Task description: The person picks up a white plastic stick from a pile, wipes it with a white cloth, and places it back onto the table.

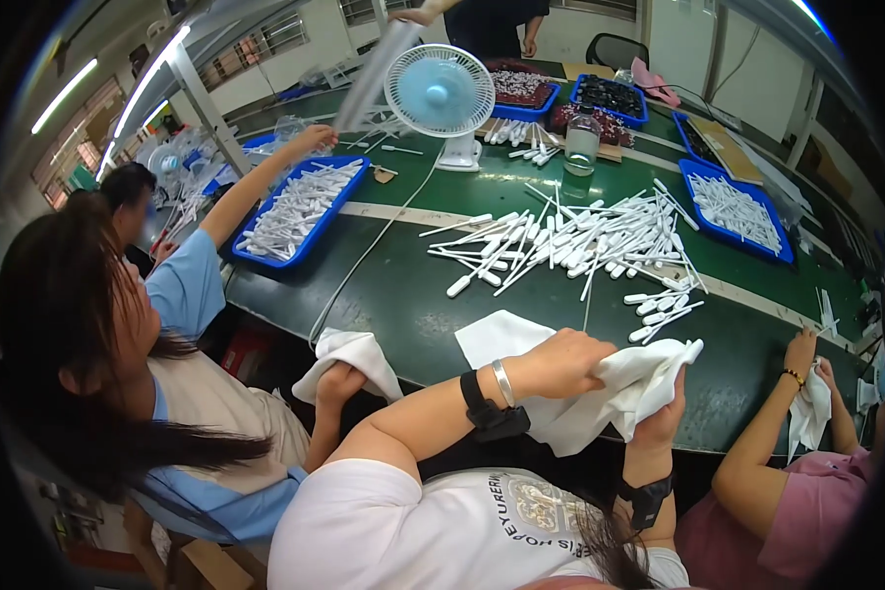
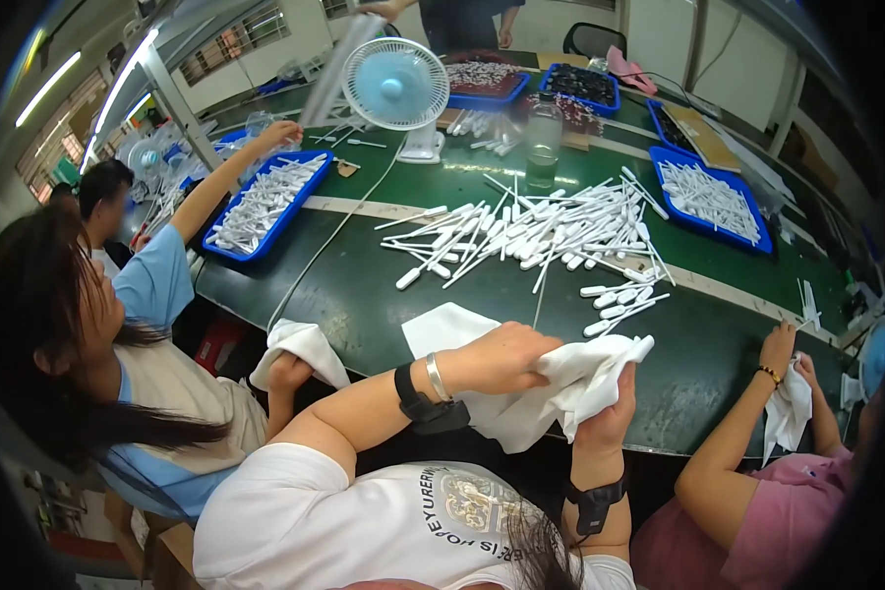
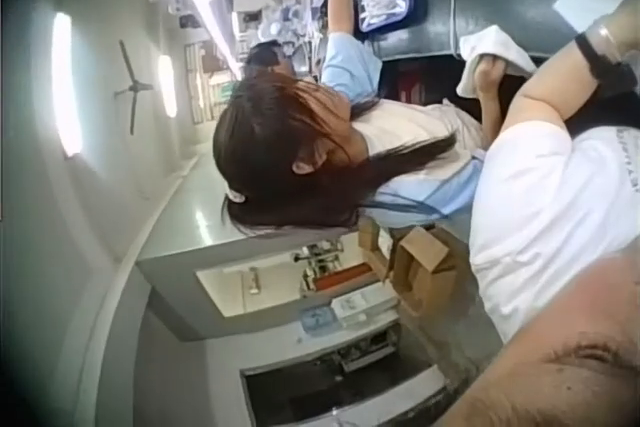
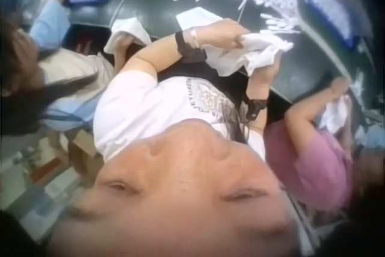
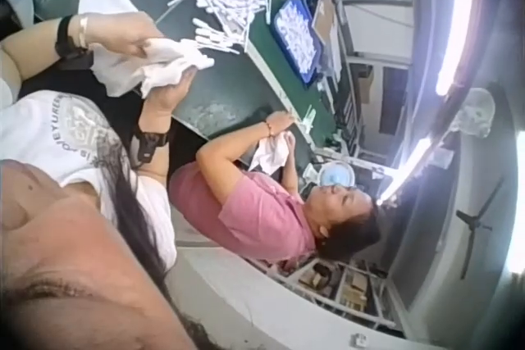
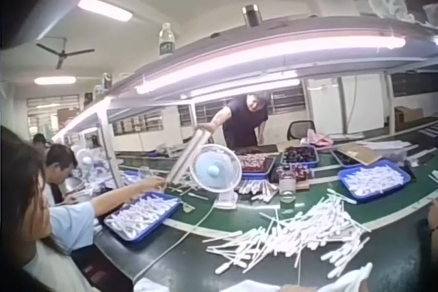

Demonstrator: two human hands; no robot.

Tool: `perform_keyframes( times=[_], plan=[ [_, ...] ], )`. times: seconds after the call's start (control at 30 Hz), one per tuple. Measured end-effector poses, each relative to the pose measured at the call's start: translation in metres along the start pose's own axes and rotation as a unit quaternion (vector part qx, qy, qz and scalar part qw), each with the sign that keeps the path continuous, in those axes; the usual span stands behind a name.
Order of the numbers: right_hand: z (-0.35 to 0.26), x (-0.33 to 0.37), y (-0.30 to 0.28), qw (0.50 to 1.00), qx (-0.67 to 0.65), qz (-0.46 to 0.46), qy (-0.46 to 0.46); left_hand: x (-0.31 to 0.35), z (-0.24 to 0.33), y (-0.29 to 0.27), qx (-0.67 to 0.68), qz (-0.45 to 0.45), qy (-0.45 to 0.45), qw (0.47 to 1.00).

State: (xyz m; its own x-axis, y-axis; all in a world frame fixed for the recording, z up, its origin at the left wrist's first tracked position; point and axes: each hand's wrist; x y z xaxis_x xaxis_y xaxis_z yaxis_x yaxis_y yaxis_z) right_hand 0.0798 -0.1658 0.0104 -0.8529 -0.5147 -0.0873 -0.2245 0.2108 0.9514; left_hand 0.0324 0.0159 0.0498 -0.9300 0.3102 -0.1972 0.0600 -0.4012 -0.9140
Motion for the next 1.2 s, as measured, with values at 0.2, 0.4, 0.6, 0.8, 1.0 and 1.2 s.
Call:
perform_keyframes(
  times=[0.2, 0.4, 0.6, 0.8, 1.0, 1.2],
  plan=[
    [0.015, 0.019, -0.001, 0.999, 0.01, -0.05, -0.009, 0.003, -0.011, -0.012, 0.233, 0.028, -0.031, 0.972],
    [0.019, 0.031, -0.031, 0.788, -0.503, -0.074, 0.348, -0.006, -0.013, -0.04, 0.32, 0.041, -0.019, 0.946],
    [0.032, 0.023, 0.024, 0.986, 0.073, -0.076, 0.131, -0.003, -0.014, -0.054, 0.522, -0.041, -0.044, 0.851],
    [0.059, 0.003, 0.03, 0.984, 0.159, -0.064, 0.043, -0.03, 0.014, -0.06, 0.057, -0.018, -0.079, 0.995],
    [0.056, 0.016, 0.044, 0.994, 0.069, -0.085, -0.01, -0.041, 0.03, -0.071, 0.004, 0.013, -0.051, 0.999],
    [0.029, 0.035, 0.019, 0.902, 0.412, -0.081, -0.1, -0.041, -0.017, -0.033, 0.096, -0.009, -0.073, 0.993]
  ],
)
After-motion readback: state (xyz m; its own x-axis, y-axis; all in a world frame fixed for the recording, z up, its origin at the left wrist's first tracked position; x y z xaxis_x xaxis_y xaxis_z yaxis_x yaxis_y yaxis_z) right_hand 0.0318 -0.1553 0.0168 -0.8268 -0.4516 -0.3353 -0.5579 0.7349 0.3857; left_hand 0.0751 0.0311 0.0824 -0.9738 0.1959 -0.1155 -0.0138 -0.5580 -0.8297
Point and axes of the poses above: each hand's wrist, its own x-axis away from the middle knuckle, its own y-axis out of the palm, z = x × y, and after that the axes turned 15 degrees about -x, right-handed
